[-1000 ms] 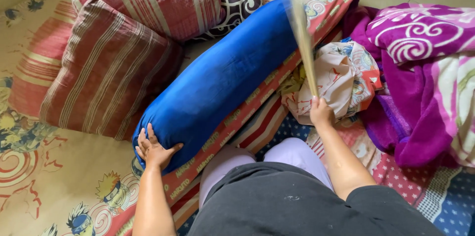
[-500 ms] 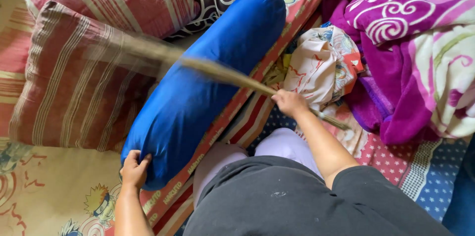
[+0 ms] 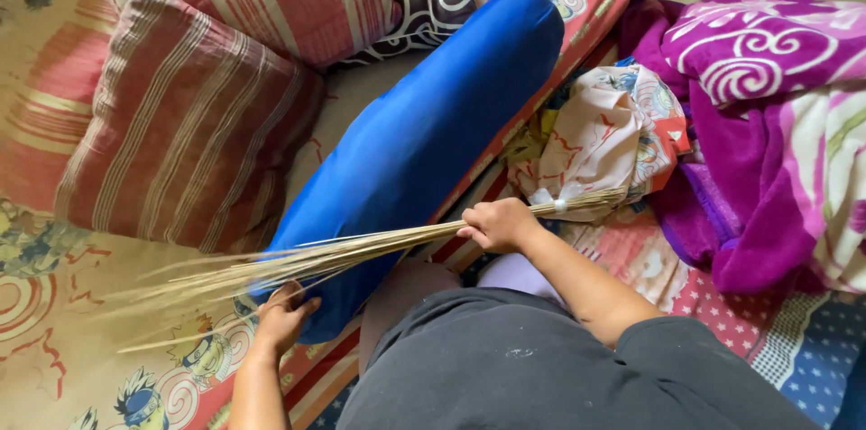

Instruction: Beating pillows with a broom to remove dust and then putting a protective cover on a blue bolster pillow.

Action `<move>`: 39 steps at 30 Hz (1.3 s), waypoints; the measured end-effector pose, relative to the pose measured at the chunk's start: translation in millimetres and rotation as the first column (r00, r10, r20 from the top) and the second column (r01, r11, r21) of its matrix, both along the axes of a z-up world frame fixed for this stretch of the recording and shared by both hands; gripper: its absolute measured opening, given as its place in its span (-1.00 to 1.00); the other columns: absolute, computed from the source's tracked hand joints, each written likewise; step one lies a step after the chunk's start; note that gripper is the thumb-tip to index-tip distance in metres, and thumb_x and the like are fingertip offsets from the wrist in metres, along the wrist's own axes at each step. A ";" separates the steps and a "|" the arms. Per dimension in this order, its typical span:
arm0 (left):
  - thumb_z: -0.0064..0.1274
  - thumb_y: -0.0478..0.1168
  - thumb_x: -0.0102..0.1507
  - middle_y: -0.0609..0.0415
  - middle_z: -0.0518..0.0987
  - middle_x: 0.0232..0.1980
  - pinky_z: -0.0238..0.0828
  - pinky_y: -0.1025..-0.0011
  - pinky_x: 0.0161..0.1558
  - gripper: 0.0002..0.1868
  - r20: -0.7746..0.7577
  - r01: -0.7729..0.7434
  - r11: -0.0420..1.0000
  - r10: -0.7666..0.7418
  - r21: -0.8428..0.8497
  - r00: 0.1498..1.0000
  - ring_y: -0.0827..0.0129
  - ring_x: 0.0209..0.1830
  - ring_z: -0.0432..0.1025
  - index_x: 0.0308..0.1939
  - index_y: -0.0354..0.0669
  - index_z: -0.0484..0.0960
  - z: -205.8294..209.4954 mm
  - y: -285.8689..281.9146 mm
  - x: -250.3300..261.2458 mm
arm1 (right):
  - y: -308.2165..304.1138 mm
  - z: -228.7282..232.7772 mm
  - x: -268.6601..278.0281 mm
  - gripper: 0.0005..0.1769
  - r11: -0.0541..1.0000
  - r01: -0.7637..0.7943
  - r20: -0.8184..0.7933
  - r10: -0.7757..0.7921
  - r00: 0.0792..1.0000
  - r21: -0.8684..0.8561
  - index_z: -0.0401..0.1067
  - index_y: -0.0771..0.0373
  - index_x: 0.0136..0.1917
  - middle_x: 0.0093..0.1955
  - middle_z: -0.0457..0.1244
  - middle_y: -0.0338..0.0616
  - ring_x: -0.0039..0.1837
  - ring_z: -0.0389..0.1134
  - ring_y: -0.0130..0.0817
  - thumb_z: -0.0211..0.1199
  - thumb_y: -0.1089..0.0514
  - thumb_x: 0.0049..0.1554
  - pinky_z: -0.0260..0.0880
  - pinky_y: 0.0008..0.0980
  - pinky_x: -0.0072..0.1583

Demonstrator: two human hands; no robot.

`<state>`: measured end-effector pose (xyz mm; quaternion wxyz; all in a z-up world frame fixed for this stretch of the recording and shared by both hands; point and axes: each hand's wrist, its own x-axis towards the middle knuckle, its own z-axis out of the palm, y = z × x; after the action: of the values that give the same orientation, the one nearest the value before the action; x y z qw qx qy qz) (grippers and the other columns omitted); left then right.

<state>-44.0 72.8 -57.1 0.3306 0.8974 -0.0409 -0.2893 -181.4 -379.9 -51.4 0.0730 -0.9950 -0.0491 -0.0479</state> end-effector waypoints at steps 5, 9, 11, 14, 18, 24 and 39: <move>0.30 -0.03 0.11 0.28 0.41 -0.48 0.07 0.31 -0.07 -0.61 0.119 0.141 0.990 -0.141 0.010 0.983 0.40 -0.39 0.28 -0.52 0.08 0.33 -9.0 3.6 -3.4 | -93.5 26.2 -12.1 -0.55 0.857 0.506 -0.431 -0.423 0.797 0.094 0.47 -0.26 0.13 0.04 0.42 -0.30 0.09 0.43 -0.18 -0.20 -0.31 0.25 0.42 -0.12 -0.05; 0.35 -0.11 0.08 0.29 0.51 -0.51 0.14 0.37 -0.12 -0.64 0.050 0.177 0.984 -0.178 0.022 0.983 0.49 -0.41 0.32 -0.56 0.08 0.40 -3.8 -1.6 -6.3 | -156.9 15.6 -42.9 -0.33 0.350 0.912 -0.225 -0.891 0.394 0.211 0.43 0.20 0.07 -0.08 0.36 0.36 -0.03 0.37 0.44 -0.28 -0.35 0.40 0.33 0.27 -0.09; 0.36 -0.11 0.09 0.28 0.50 -0.51 0.11 0.36 -0.10 -0.63 0.041 0.162 0.987 -0.163 0.016 0.986 0.48 -0.41 0.30 -0.57 0.08 0.39 -2.2 -3.1 -4.8 | -141.0 27.5 -35.7 -0.35 0.405 0.876 -0.202 -0.865 0.460 0.263 0.40 0.21 -0.03 -0.27 0.23 0.06 -0.24 0.24 0.06 -0.29 -0.31 0.43 0.22 -0.04 -0.26; 0.39 -0.12 0.09 0.30 0.48 -0.53 0.04 0.35 0.00 -0.60 0.034 0.132 0.991 -0.133 0.019 0.991 0.46 -0.41 0.30 -0.58 0.08 0.39 -7.7 -1.1 -5.3 | -95.1 32.7 -20.3 -0.46 0.584 0.772 -0.243 -0.734 0.634 0.250 0.39 0.08 0.03 -0.20 0.25 -0.04 -0.17 0.27 -0.04 -0.23 -0.32 0.36 0.25 -0.09 -0.19; 0.37 -0.08 0.09 0.28 0.52 -0.53 -0.02 0.25 0.11 -0.61 0.090 0.099 0.995 -0.099 0.001 0.991 0.37 -0.42 0.36 -0.58 0.08 0.38 -15.1 0.7 -3.0 | -4.8 22.8 -1.6 -0.70 0.951 0.274 -0.065 -0.267 0.962 0.143 0.56 -0.24 -0.05 -0.06 0.46 -0.51 -0.03 0.49 -0.28 0.11 -0.29 0.13 0.46 -0.14 -0.17; 0.41 -0.14 -0.01 0.21 0.35 -0.49 0.08 0.38 -0.26 -0.54 0.089 -0.056 0.990 0.068 -0.130 0.994 0.39 -0.43 0.14 -0.55 -0.01 0.30 -38.9 9.0 -10.1 | 8.8 3.0 4.6 -0.55 0.995 0.079 -0.188 -0.067 0.980 0.060 0.37 -0.04 -0.17 -0.20 0.39 -0.25 -0.17 0.42 0.03 -0.02 -0.38 0.23 0.25 0.01 -0.32; 0.40 -0.24 0.05 0.17 0.38 -0.54 0.11 0.38 -0.36 -0.56 -0.021 -0.118 0.970 0.117 -0.214 0.993 0.43 -0.48 0.17 -0.55 0.00 0.32 -18.3 1.9 -11.7 | -105.9 -18.7 -20.5 -0.46 0.645 0.684 -0.159 -0.677 0.719 0.340 0.28 0.12 -0.11 -0.42 0.16 -0.19 -0.37 0.24 -0.19 -0.26 -0.30 0.38 0.20 -0.21 -0.33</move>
<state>-55.6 74.7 -75.4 0.4425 0.8560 -0.0175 -0.2666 -201.9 -485.8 -70.1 0.2390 -0.9073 0.3384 -0.0715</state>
